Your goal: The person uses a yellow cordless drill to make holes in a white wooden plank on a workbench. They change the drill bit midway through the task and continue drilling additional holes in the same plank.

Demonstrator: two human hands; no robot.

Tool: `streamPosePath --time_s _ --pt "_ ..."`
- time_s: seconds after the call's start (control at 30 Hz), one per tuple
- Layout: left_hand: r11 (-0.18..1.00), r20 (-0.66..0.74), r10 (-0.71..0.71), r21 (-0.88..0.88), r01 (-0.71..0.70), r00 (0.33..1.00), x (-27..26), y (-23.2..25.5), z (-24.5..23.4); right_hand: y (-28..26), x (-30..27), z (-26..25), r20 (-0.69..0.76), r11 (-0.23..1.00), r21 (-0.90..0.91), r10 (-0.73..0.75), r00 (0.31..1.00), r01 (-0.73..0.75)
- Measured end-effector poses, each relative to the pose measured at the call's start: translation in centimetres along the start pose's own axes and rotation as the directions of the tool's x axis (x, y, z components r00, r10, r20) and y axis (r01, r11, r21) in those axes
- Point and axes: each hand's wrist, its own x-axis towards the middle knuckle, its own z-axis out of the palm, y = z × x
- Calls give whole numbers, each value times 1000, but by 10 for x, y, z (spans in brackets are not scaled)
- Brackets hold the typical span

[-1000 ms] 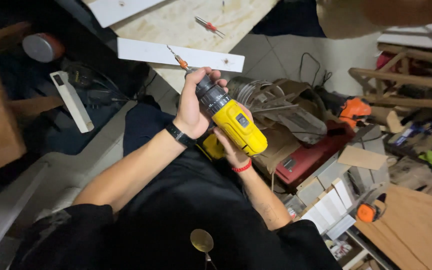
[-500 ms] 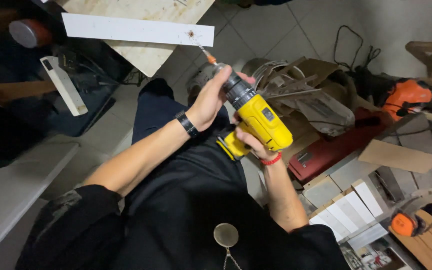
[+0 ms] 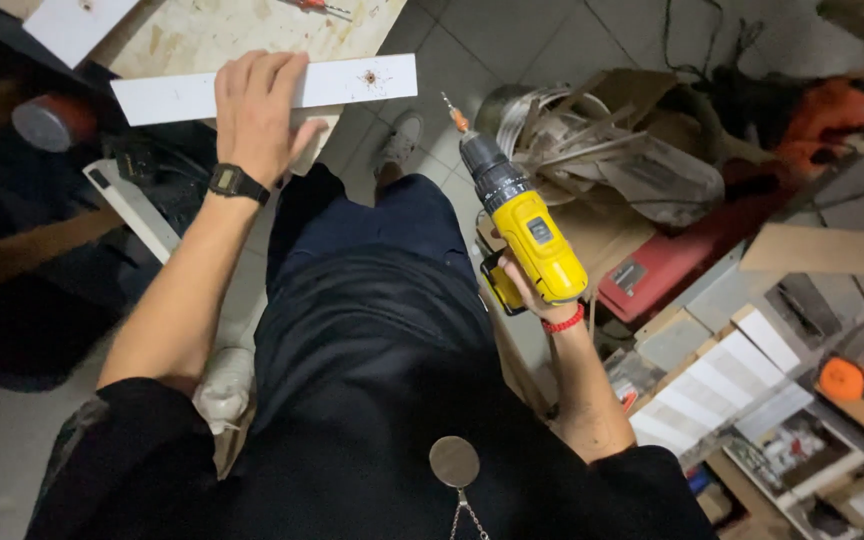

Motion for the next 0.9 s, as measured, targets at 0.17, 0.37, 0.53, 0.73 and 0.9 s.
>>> streamPosePath --time_s 0.17,0.37,0.53,0.73,0.9 --pt "954 -40 277 -106 -280 960 16 -21 23 27 -5 35 -53 284 -957 -380 924 62" --pt "946 -39 315 -64 -317 948 23 -28 22 54 0 61 -254 355 -933 -559 789 -48" --pt "942 -29 319 -94 -321 947 25 -32 21 61 0 74 -342 493 -870 -555 759 -31" --pt "943 -5 304 -137 -302 953 23 -37 7 62 -17 43 45 -293 -945 -551 833 -142" --pt "944 66 328 -63 -324 942 35 -33 4 56 7 84 -52 -8 -998 -492 869 -65"
